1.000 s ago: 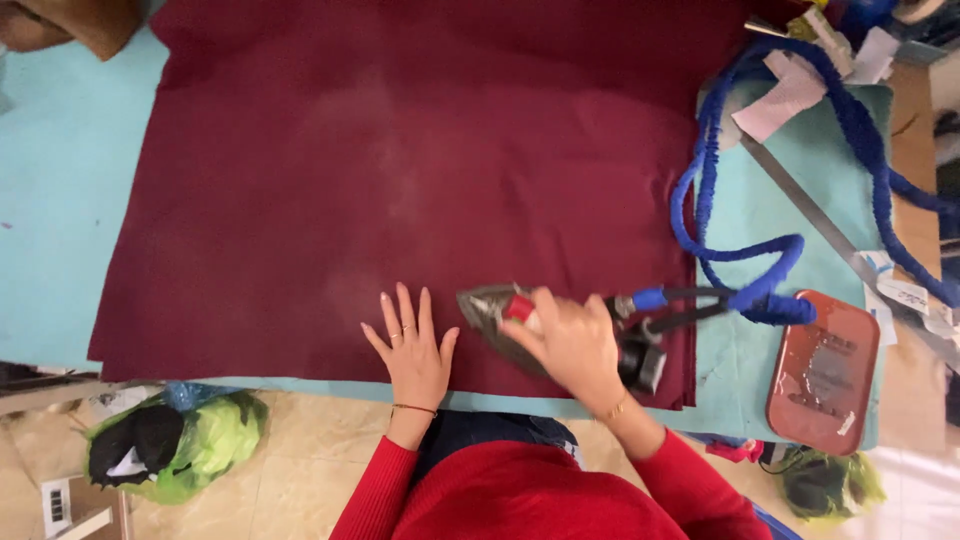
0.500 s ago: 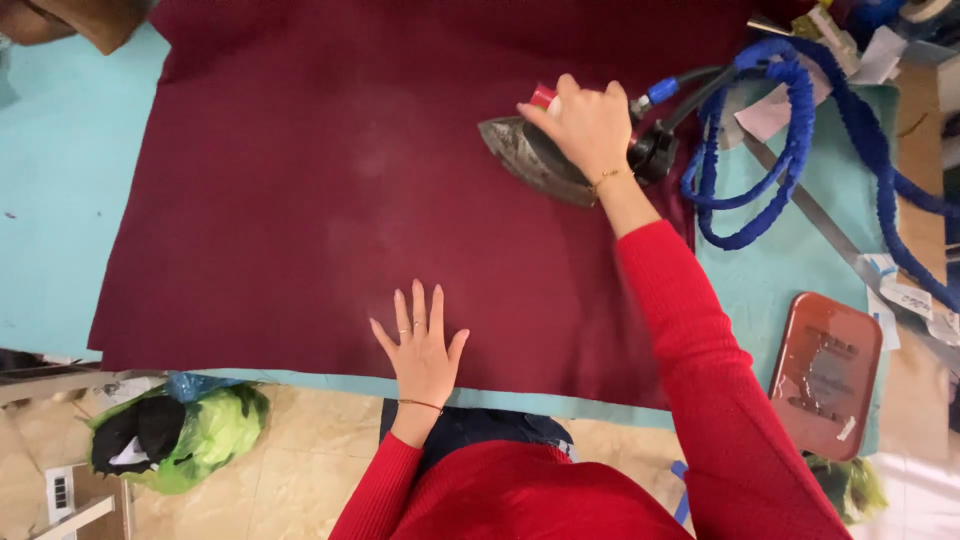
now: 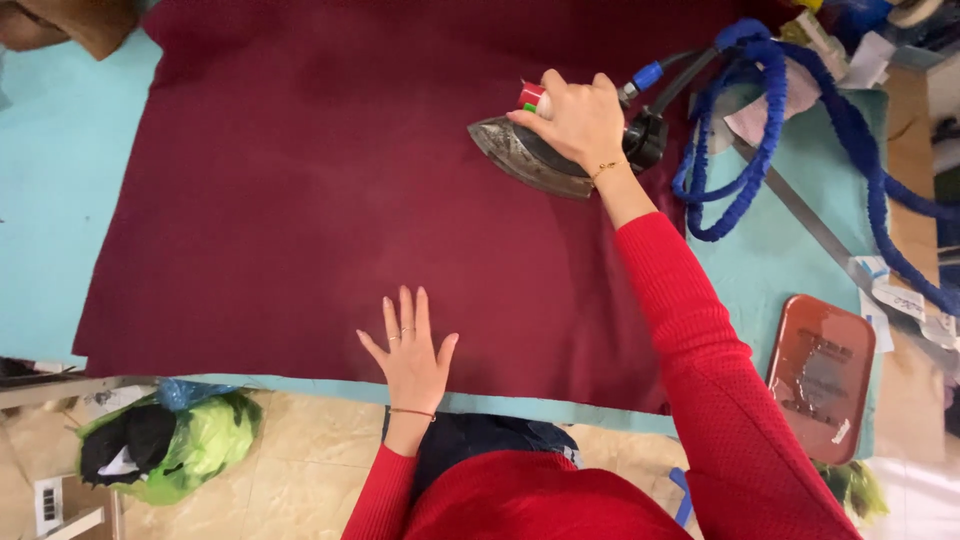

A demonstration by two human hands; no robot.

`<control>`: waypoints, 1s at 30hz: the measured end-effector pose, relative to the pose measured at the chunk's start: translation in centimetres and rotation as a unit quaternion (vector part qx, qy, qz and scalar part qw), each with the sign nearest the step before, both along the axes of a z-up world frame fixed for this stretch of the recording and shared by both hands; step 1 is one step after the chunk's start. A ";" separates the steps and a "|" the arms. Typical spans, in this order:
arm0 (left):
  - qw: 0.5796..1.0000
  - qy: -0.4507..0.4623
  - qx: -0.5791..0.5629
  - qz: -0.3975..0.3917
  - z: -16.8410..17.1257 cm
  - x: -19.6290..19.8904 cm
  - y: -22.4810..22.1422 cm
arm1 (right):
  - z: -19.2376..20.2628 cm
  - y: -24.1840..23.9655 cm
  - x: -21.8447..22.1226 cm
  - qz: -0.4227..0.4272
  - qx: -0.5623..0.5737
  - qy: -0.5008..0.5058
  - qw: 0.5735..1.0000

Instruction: Using a steam iron to press and smooth a large piece of maroon fabric on a work table

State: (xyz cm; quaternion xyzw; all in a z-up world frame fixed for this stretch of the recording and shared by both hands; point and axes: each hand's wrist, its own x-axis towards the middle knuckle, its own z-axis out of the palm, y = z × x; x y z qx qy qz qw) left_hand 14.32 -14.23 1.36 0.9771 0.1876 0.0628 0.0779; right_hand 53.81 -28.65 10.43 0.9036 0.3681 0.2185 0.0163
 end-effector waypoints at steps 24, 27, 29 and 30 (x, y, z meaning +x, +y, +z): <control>0.997 -0.009 -0.037 -0.060 -0.3 4.6 0.0 | 2.0 -10.6 -29.2 -0.067 0.055 0.062 0.994; 0.996 0.028 -0.043 -0.078 -0.3 5.0 -0.5 | 2.7 -11.6 -28.1 -0.081 0.059 0.057 0.993; 0.994 0.040 -0.053 -0.091 -0.1 5.1 -0.8 | 2.8 -11.9 -25.6 -0.087 0.050 0.038 0.994; 0.992 0.051 -0.061 -0.103 0.0 5.0 -1.1 | 2.7 -12.1 -24.4 -0.091 0.042 0.018 0.995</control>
